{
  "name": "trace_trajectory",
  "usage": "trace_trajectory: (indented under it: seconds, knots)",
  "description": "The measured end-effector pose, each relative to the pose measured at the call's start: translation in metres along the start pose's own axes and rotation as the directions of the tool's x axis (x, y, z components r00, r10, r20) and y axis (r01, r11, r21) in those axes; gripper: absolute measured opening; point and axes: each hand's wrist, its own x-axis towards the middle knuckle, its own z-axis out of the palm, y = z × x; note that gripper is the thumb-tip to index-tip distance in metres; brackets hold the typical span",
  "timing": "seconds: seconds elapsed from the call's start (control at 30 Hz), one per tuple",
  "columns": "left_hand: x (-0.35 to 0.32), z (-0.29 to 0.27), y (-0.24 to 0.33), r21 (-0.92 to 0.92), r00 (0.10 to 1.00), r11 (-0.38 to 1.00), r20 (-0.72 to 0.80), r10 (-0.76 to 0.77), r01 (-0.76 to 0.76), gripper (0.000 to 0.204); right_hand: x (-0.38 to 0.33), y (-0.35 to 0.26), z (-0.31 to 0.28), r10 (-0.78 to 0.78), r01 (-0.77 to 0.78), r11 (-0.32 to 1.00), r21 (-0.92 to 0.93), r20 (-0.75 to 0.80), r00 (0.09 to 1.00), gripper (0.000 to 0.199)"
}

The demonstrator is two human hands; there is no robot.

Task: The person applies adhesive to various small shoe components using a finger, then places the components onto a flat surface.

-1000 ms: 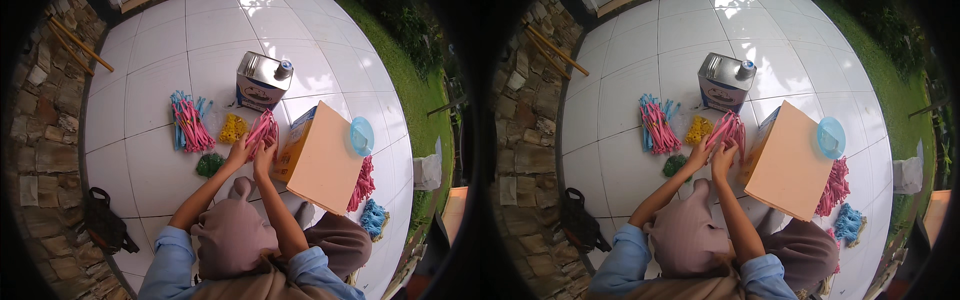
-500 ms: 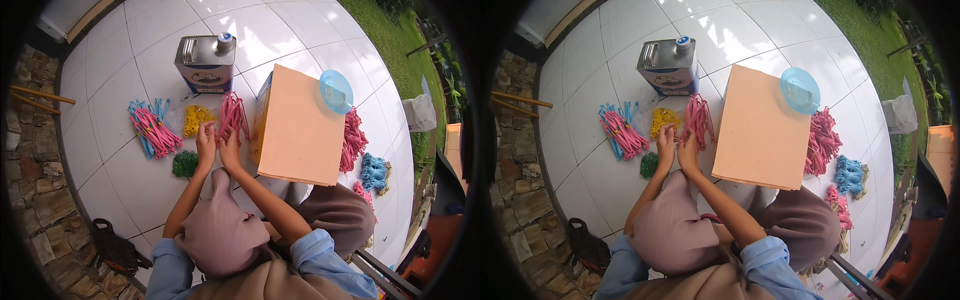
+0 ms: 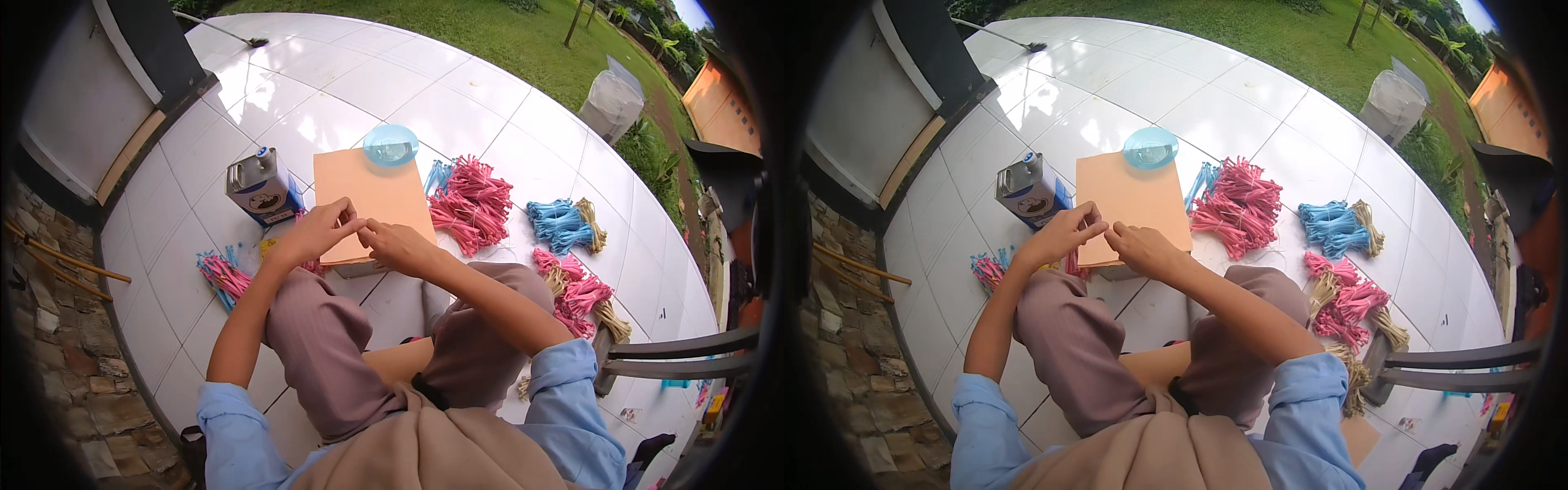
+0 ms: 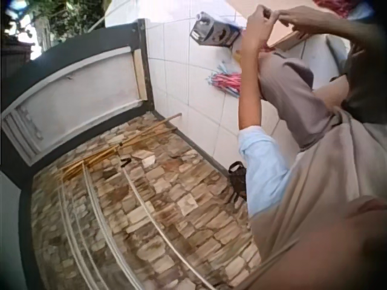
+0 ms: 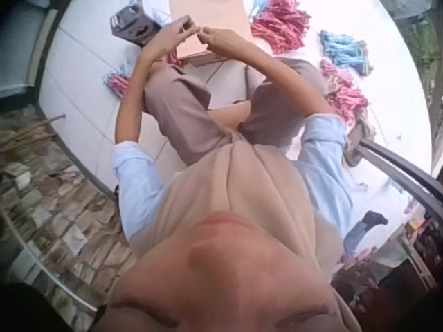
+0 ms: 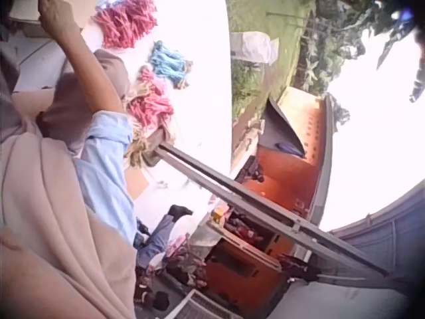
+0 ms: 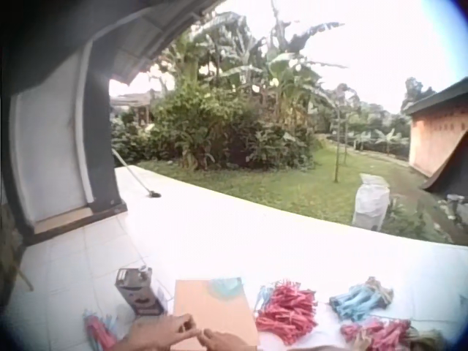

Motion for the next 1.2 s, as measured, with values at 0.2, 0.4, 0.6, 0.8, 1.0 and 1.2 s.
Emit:
trace_trajectory:
  seconds: [0.2, 0.4, 0.6, 0.8, 1.0, 1.2]
  knots:
    - [0.017, 0.034, 0.023, 0.344, 0.994, 0.938, -0.109, -0.001, 0.039, 0.032, -0.025, 0.032, -0.032, 0.133, -0.176, 0.967, -0.184, -0.224, 0.965, 0.018]
    - [0.02, 0.055, 0.004, 0.205, 0.921, 0.965, -0.381, -0.075, 0.163, 0.027, -0.009, 0.042, -0.034, 0.342, -0.378, 0.904, -0.199, -0.193, 0.92, 0.024]
    - [0.021, 0.036, -0.036, 0.2, 0.77, 0.96, -0.637, -0.026, 0.197, 0.034, 0.027, 0.04, -0.018, 0.304, -0.324, 0.94, -0.108, -0.171, 0.937, 0.067]
    - [-0.01, -0.003, -0.112, 0.101, 0.685, 0.946, -0.713, -0.148, 0.309, 0.05, 0.109, 0.009, 0.03, 0.033, 0.0, 0.981, 0.194, -0.17, 0.985, 0.069]
    - [-0.061, -0.022, -0.216, -0.137, 0.693, 0.964, -0.672, -0.261, 0.23, 0.04, 0.189, -0.036, 0.138, 0.275, -0.19, 0.284, 0.94, 0.109, 0.955, 0.054]
    - [-0.054, 0.069, -0.318, -0.388, 0.423, 0.871, -0.764, -0.486, 0.301, 0.037, 0.196, -0.043, 0.296, 0.851, -0.448, 0.143, 0.883, 0.121, 0.511, 0.047]
